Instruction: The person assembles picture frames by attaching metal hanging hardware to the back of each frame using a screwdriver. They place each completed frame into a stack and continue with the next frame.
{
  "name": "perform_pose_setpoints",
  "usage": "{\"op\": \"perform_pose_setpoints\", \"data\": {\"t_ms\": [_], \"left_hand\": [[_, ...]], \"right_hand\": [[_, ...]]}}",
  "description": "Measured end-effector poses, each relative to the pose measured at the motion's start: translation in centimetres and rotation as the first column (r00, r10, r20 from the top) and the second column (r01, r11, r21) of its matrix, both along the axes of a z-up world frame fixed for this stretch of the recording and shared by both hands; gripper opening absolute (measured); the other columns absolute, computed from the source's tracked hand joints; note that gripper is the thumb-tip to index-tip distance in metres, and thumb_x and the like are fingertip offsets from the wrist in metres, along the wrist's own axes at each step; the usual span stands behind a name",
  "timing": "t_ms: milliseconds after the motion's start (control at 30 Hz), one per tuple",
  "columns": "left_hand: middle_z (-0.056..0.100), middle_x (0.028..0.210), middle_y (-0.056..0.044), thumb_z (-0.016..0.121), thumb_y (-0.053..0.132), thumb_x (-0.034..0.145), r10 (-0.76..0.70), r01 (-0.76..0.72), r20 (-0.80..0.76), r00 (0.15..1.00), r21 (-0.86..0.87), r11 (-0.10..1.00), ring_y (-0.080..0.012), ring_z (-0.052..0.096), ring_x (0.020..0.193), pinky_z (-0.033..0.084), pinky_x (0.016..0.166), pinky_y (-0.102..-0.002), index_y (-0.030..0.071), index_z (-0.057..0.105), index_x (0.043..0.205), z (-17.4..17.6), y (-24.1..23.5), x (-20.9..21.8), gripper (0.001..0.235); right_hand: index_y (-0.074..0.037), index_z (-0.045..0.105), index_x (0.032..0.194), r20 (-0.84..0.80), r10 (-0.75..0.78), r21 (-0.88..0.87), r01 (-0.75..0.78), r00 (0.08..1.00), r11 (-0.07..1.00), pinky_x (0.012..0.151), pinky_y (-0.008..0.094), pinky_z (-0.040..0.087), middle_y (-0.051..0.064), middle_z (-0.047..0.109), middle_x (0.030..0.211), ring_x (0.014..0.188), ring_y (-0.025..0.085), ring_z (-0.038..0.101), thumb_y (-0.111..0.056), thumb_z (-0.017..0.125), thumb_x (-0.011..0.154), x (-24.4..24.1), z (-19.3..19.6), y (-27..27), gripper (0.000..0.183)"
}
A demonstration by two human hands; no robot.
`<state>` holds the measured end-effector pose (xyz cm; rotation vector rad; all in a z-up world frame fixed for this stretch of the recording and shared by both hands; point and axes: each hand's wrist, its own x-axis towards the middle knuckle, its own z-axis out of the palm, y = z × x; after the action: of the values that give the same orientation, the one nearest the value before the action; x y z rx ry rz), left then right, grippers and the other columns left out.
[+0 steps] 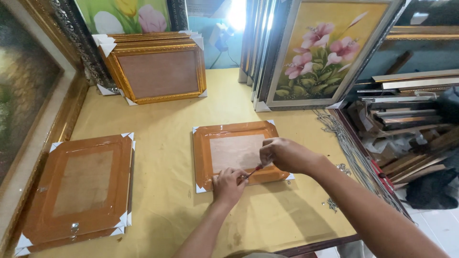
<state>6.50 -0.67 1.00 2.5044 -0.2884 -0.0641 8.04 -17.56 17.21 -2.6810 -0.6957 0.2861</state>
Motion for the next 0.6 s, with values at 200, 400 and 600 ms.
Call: {"op": "perform_pose_setpoints", "data": {"t_ms": [200, 400, 600], "left_hand": [[0.057, 0.08, 0.009, 0.065, 0.039, 0.068, 0.067, -0.077, -0.128, 0.99, -0.07, 0.995, -0.0152, 0.056, 0.089, 0.04, 0.08, -0.037, 0.036, 0.063, 0.078, 0.3, -0.1, 0.7, 0.01], [0.057, 0.08, 0.01, 0.061, 0.039, 0.072, 0.083, -0.09, -0.182, 0.98, -0.031, 0.995, -0.0143, 0.055, 0.091, 0.038, 0.083, -0.038, 0.035, 0.062, 0.079, 1.2, -0.5, 0.9, 0.008], [0.06, 0.079, 0.013, 0.053, 0.034, 0.078, 0.088, -0.099, -0.173, 0.981, -0.056, 0.994, -0.015, 0.051, 0.086, 0.026, 0.075, -0.035, 0.031, 0.059, 0.076, 2.5, -0.7, 0.2, 0.006]], "right_hand": [[-0.011, 0.062, 0.072, -0.083, -0.396, 0.252, 0.404, 0.914, 0.879, 0.067, 0.032, 0.05, 0.008, 0.06, 0.066, 0.068, 0.022, 0.064, -0.005, 0.062, 0.057, -0.5, -2.5, -4.5, 0.016], [0.002, 0.061, 0.076, -0.6, -0.518, 0.441, 0.792, 0.61, 0.421, 0.057, 0.029, 0.052, 0.012, 0.06, 0.064, 0.058, 0.021, 0.062, -0.003, 0.073, 0.057, -4.5, -8.8, -7.0, 0.024], [-0.013, 0.064, 0.069, -0.407, -0.576, 0.253, 0.694, 0.709, 0.674, 0.064, 0.019, 0.044, -0.003, 0.068, 0.074, 0.069, 0.008, 0.058, -0.004, 0.079, 0.055, -7.9, -12.3, -5.3, 0.023]]}}
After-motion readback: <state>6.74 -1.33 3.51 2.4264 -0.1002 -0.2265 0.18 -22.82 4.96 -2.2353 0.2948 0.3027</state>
